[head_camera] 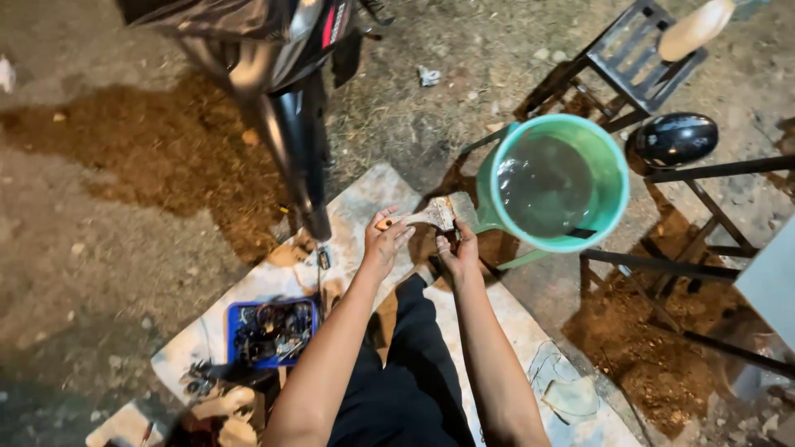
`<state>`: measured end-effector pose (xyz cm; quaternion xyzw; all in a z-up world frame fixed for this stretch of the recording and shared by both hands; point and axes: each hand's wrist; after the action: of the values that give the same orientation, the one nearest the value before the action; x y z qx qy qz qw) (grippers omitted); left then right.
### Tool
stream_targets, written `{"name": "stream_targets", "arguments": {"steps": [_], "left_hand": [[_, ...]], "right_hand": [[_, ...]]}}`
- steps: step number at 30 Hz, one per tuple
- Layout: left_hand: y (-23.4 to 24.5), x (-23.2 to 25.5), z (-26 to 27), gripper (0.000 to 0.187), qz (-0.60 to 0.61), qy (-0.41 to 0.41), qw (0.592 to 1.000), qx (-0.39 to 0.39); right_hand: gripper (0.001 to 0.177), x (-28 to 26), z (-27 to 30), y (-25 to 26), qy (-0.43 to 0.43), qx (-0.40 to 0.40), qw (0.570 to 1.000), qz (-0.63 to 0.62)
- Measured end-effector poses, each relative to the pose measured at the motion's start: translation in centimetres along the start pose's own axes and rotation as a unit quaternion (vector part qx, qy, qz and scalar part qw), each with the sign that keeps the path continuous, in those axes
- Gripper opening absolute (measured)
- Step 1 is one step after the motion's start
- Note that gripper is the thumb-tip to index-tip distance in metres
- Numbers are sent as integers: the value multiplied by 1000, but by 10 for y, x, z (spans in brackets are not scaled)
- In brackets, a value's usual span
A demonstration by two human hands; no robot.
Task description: The person scrubs the rear wheel, chain, and exhaust of a motorcycle with a brush. They rinse the brush in a bucket of water and continue scrubbing the front wheel and brake disc.
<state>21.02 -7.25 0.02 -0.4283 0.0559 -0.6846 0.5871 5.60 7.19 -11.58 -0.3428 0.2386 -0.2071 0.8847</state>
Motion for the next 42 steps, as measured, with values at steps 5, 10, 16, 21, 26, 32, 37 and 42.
{"name": "stream_targets", "arguments": {"steps": [5, 10, 16, 21, 26, 32, 37, 42], "left_hand": [[55, 20, 38, 44, 33, -13, 999, 25], [100, 39, 67, 42, 71, -47, 995, 60], [154, 44, 69, 39, 105, -88, 986, 97], [180, 47, 74, 37, 111, -107, 980, 123], [202, 51, 74, 36, 86, -110, 976, 166], [229, 80, 85, 36, 75, -110, 972, 191], [272, 104, 77, 33, 44, -121, 966, 226], [326, 145, 52, 31, 41, -100, 968, 224]], "right_hand": [[15, 62, 21, -9, 12, 23, 999, 42], [10, 112, 37, -26, 18, 5, 998, 67], [9, 160, 49, -49, -2, 25, 997, 77], [12, 192, 44, -38, -41, 32, 996, 74], [12, 220, 33, -32, -66, 82, 989, 108], [4, 263, 7, -34, -54, 87, 993, 67], [16, 313, 19, -64, -58, 106, 987, 106], [30, 383, -26, -52, -55, 116, 990, 54]]}}
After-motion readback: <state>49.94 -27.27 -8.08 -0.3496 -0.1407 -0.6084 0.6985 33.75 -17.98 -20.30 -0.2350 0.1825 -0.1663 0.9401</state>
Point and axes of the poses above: each hand's wrist, its own z-axis away from the middle knuckle, its own y-axis out of the back of the hand, x = y × z, and after that the axes turned 12 degrees about y, right-handed
